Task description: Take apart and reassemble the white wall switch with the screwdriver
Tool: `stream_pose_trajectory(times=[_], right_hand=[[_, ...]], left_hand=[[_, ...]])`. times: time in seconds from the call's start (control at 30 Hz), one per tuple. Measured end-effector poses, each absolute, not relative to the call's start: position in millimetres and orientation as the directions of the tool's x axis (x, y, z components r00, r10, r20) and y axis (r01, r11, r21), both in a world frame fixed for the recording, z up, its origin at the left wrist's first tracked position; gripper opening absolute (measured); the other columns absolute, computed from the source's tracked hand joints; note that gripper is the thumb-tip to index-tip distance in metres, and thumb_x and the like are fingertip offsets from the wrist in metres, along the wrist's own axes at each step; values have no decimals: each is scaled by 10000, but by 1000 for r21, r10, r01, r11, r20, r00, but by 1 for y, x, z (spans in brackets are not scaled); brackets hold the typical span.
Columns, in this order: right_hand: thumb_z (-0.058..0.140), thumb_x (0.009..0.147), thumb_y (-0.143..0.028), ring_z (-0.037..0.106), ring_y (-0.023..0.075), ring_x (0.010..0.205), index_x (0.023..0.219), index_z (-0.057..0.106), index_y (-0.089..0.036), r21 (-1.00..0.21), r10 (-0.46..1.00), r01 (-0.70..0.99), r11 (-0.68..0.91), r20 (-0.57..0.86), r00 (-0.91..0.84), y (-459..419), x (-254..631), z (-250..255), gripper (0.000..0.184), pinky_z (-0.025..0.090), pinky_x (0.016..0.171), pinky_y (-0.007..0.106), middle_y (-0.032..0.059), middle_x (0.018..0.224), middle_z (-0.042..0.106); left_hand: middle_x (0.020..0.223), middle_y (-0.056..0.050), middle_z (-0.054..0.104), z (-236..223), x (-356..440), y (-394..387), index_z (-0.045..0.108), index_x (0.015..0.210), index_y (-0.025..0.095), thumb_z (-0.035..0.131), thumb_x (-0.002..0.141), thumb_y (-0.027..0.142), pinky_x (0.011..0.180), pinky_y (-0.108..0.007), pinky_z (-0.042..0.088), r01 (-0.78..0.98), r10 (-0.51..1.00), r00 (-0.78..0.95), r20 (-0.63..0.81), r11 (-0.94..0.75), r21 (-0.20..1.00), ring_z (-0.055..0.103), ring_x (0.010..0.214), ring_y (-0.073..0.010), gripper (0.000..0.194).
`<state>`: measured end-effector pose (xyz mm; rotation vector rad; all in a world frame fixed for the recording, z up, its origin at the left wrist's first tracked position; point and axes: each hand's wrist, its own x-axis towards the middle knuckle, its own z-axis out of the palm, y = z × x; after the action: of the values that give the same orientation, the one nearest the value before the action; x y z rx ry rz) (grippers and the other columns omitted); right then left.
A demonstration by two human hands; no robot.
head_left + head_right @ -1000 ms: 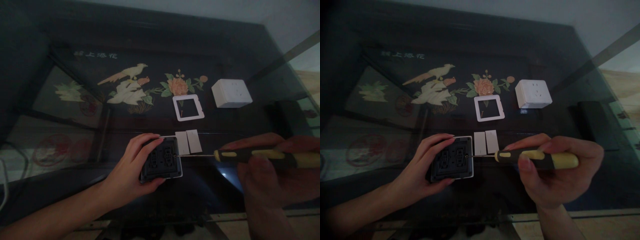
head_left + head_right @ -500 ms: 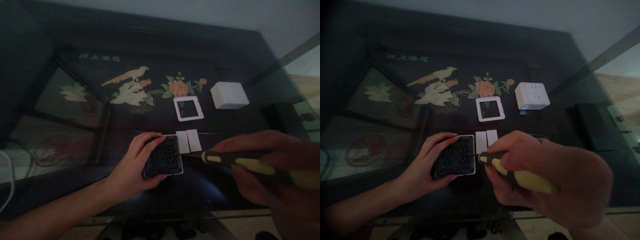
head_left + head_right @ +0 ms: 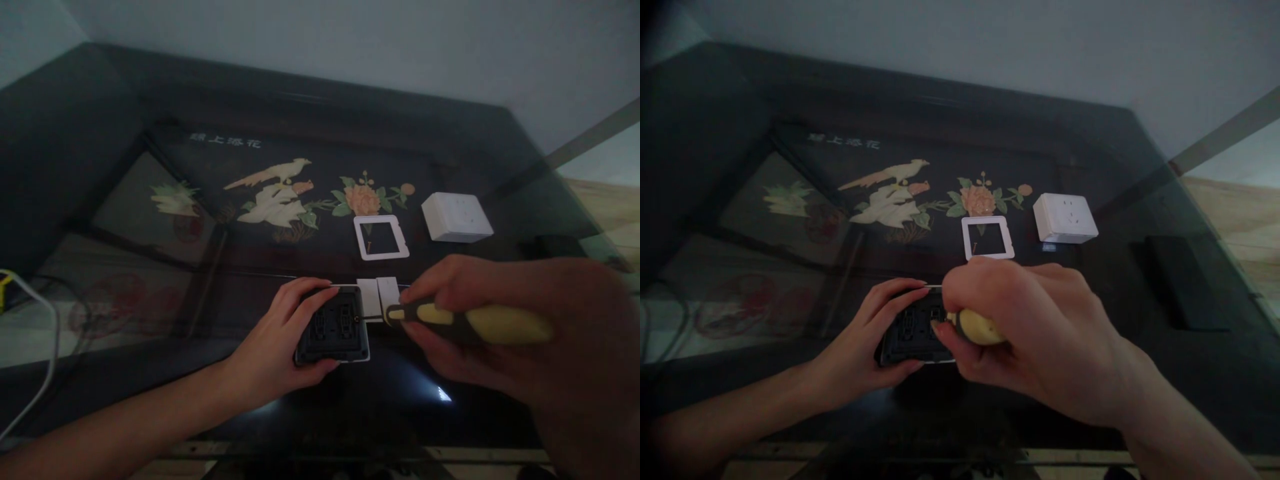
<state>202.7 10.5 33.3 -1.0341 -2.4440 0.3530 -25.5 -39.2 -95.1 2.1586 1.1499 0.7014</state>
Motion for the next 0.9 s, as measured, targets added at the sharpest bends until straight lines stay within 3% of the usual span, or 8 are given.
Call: stream_pose_trajectory(times=[0.13, 0.23, 0.37, 0.47, 0.67, 0.8, 0.9], right_hand=[[651, 876, -308, 736, 124, 630, 912, 587, -224, -342, 618, 518, 784, 349, -705, 18, 206, 31, 112, 577, 619, 176, -8, 799, 771], [659, 865, -313, 755, 157, 803, 1107, 579, -222, -414, 637, 507, 756, 288, -715, 16, 210, 32, 271, 596, 749, 204, 20, 1003, 770], [582, 845, -180, 742, 151, 924, 1266, 510, -313, -469, 655, 518, 715, 190, -731, 7, 215, 36, 447, 583, 868, 223, -42, 1160, 731], [563, 859, -177, 746, 125, 875, 1200, 543, -329, -498, 674, 534, 683, 148, -724, 2, 217, 37, 374, 589, 807, 181, -75, 1087, 747], [535, 907, -210, 748, 133, 732, 1029, 569, -280, -508, 681, 533, 676, 155, -716, 3, 215, 36, 145, 558, 541, 205, -40, 959, 767], [547, 891, -187, 728, 113, 633, 912, 573, -276, -511, 709, 554, 657, 170, -684, 6, 212, 38, 94, 528, 499, 198, -60, 872, 762], [560, 890, -190, 717, 104, 622, 937, 574, -271, -490, 701, 553, 673, 183, -690, 5, 212, 38, 94, 520, 502, 194, -52, 874, 753]], left_hand=[[1407, -131, 379, -94, -25, -39, 278, 1433, 242, 697, 802, 281, 1107, -501, 398, 545, 852, 495, 169, -456, 704, 386, 1307, -303, 759], [1404, -131, 378, -94, -25, -40, 278, 1429, 242, 702, 795, 282, 1105, -508, 401, 544, 852, 493, 178, -461, 701, 386, 1306, -309, 764], [1395, -129, 375, -94, -24, -39, 272, 1427, 236, 698, 801, 285, 1109, -502, 400, 556, 854, 489, 178, -462, 691, 379, 1307, -303, 759], [1396, -125, 379, -94, -25, -39, 281, 1423, 238, 699, 806, 298, 1113, -497, 398, 557, 853, 496, 160, -454, 696, 384, 1305, -298, 748], [1389, -126, 384, -93, -25, -40, 271, 1426, 249, 704, 806, 311, 1100, -502, 410, 563, 854, 494, 161, -456, 690, 398, 1295, -304, 759], [1380, -126, 391, -92, -24, -39, 276, 1418, 255, 702, 806, 310, 1091, -505, 418, 561, 854, 493, 166, -458, 690, 410, 1287, -307, 748], [1383, -126, 387, -93, -24, -38, 276, 1417, 253, 706, 800, 314, 1092, -507, 417, 564, 854, 492, 167, -459, 687, 408, 1288, -309, 755]])
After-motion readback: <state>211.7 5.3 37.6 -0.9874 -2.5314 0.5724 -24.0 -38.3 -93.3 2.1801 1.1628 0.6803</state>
